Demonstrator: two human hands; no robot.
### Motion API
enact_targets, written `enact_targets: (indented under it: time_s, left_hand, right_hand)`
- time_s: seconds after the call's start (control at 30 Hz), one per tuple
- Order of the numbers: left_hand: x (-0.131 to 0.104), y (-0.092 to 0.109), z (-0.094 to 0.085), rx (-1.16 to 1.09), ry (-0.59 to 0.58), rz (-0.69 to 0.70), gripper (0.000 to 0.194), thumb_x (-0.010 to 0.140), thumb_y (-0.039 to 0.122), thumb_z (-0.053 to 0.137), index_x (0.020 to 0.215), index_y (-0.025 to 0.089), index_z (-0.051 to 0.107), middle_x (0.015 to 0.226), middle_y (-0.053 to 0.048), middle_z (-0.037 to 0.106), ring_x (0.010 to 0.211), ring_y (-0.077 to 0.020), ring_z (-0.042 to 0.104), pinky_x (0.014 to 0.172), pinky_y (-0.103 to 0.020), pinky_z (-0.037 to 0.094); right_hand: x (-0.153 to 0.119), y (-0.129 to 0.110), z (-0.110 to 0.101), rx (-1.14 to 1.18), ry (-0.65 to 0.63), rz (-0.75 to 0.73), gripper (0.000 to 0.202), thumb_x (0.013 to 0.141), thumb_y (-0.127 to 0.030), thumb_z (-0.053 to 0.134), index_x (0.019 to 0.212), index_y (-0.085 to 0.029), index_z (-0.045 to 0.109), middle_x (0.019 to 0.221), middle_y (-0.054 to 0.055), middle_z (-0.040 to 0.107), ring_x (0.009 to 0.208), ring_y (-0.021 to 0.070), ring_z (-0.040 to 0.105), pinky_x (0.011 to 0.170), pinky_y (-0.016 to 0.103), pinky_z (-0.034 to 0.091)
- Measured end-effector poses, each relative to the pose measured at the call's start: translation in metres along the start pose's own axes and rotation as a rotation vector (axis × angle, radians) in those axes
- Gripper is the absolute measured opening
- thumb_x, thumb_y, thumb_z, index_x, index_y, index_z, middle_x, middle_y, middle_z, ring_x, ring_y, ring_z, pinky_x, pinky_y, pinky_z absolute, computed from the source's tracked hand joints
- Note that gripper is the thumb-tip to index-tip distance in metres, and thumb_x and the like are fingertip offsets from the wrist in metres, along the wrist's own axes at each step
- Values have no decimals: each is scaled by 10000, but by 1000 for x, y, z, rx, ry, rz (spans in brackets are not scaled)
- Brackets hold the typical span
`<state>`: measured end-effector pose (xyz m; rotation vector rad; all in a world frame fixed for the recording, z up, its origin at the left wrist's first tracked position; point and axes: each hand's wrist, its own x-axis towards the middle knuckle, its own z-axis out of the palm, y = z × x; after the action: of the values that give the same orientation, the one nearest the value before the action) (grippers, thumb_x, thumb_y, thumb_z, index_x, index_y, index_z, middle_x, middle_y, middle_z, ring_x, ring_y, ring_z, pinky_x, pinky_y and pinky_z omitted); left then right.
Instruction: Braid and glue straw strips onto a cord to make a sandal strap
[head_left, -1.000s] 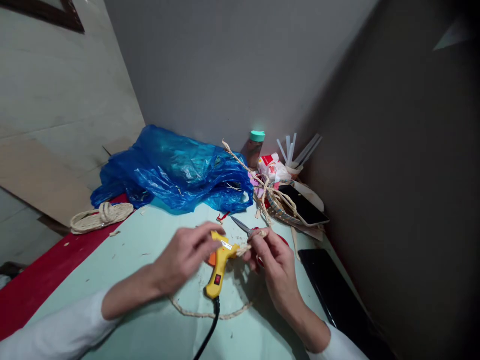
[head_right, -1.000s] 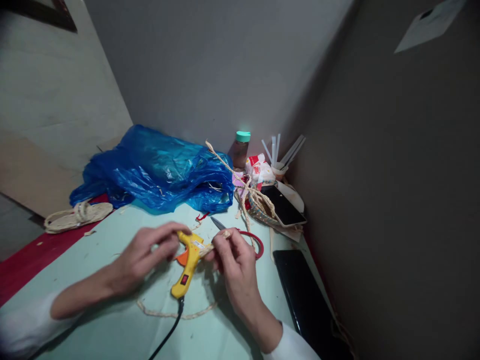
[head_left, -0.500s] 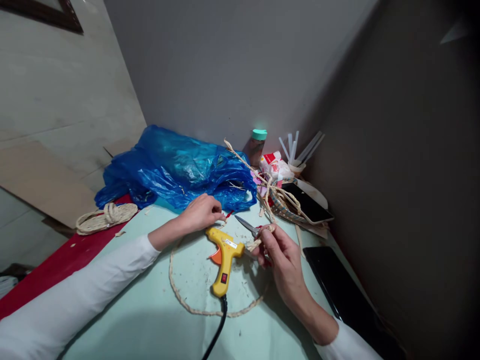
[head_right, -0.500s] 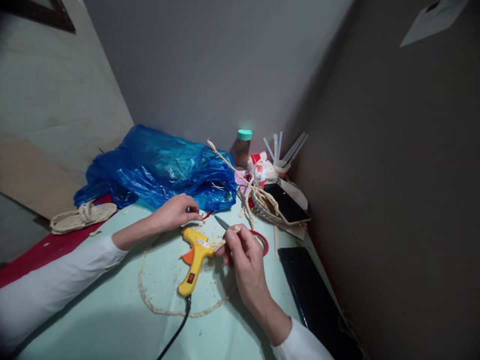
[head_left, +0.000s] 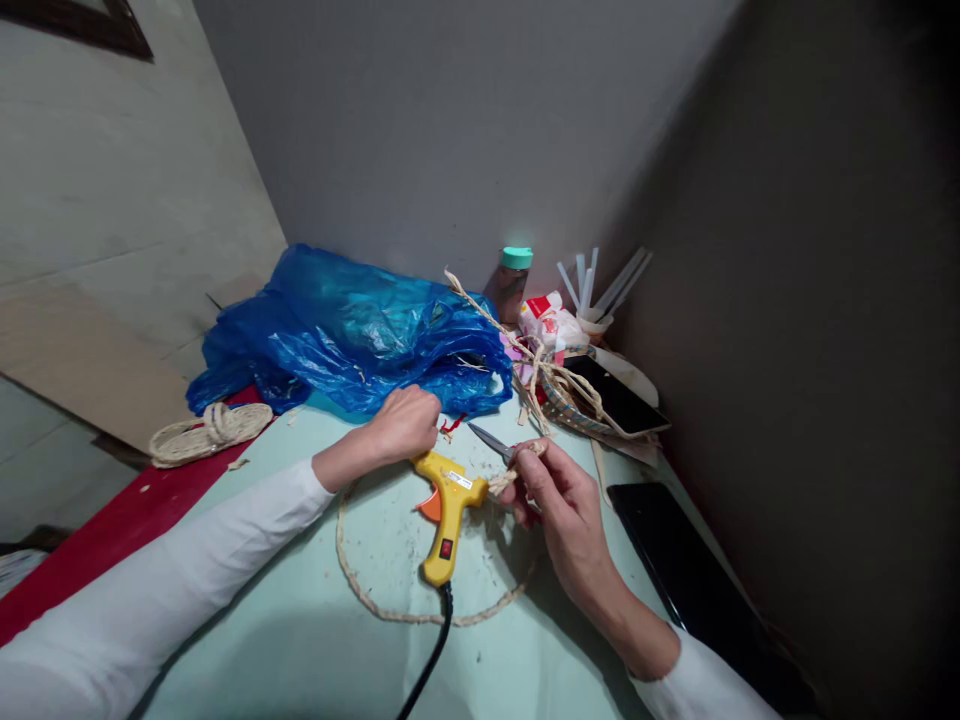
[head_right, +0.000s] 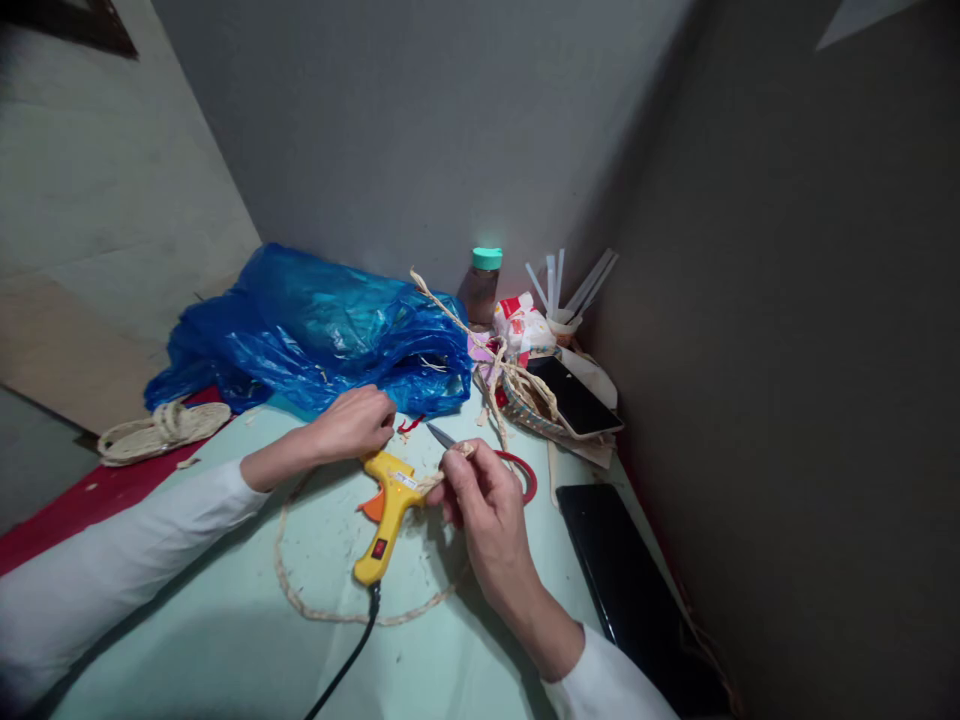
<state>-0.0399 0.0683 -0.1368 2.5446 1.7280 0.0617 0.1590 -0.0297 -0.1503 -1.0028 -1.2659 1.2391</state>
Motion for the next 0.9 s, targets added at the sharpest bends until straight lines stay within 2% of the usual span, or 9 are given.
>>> enact_targets:
  time_s: [0.17,0.3,0.37,0.43,0.5,0.53,0.67,0.73,0.9]
  left_hand:
    - [-6,-25,-28,-9,66,-43,218,842,211,436,830,146,644,836,-117,686,799,-242,607,690,-312,406]
    - [-41,-50,-68,-86,65,-70,185,856,236,445,857,164,615,816,-64,680,714,-194,600,634,-272,404]
    - [-66,-65,-85,-336,-121,2,131,794,226,561,872,178,654,739,-31,686,663,-181,612,603,-245,423]
    - [-91,-79,-94,-612,-382,55,221,757,224,650,965,192,716,696,-34,710,620,-190,639,598,-247,465]
    - [-109,-91,-94,-795,-527,68,295,789,255,663,1068,198,741,705,-66,737,597,-204,661,613,-267,505]
    - [-115,-95,-91,-834,-514,65,306,821,275,642,1100,197,741,732,-84,749,609,-209,673,624,-273,517]
    - [-118,-96,-66,-667,-188,83,323,860,258,604,1153,198,725,1022,-123,763,893,-242,710,766,-271,522]
    - [-117,-91,-54,-570,-134,137,319,869,241,585,1152,195,724,1164,-131,722,1053,-261,669,881,-293,494]
    - [-131,-84,-58,-650,-566,66,359,922,283,504,1205,154,683,805,-111,771,673,-212,717,596,-237,520]
  right_hand:
    - [2,3,-4,32,49,-4,297,934,-472,548,829,-193,547,621,-39,590,482,67,461,461,179,355]
    - [2,4,-3,40,61,15,294,926,-478,562,833,-199,554,620,-34,601,500,72,474,460,171,355]
    - [0,4,-2,44,58,41,288,912,-483,583,851,-201,566,631,-33,606,501,72,474,458,170,355]
    - [-1,5,-2,40,44,62,285,901,-488,600,873,-205,581,649,-28,615,508,75,480,469,173,368]
    - [-2,7,-2,32,20,74,285,891,-493,612,879,-210,591,658,-23,618,515,81,483,481,181,383]
    - [-2,8,-3,28,12,76,285,887,-495,617,878,-212,594,657,-21,618,516,85,482,481,186,385]
    - [-3,11,-4,14,19,81,287,869,-502,636,872,-218,597,642,-22,604,512,95,472,460,196,367]
    - [-3,11,-3,9,17,85,291,865,-504,640,861,-217,595,653,-19,610,513,95,471,465,198,369]
    - [-2,11,0,49,-1,95,302,853,-502,655,847,-209,581,659,-15,616,521,93,472,480,195,380]
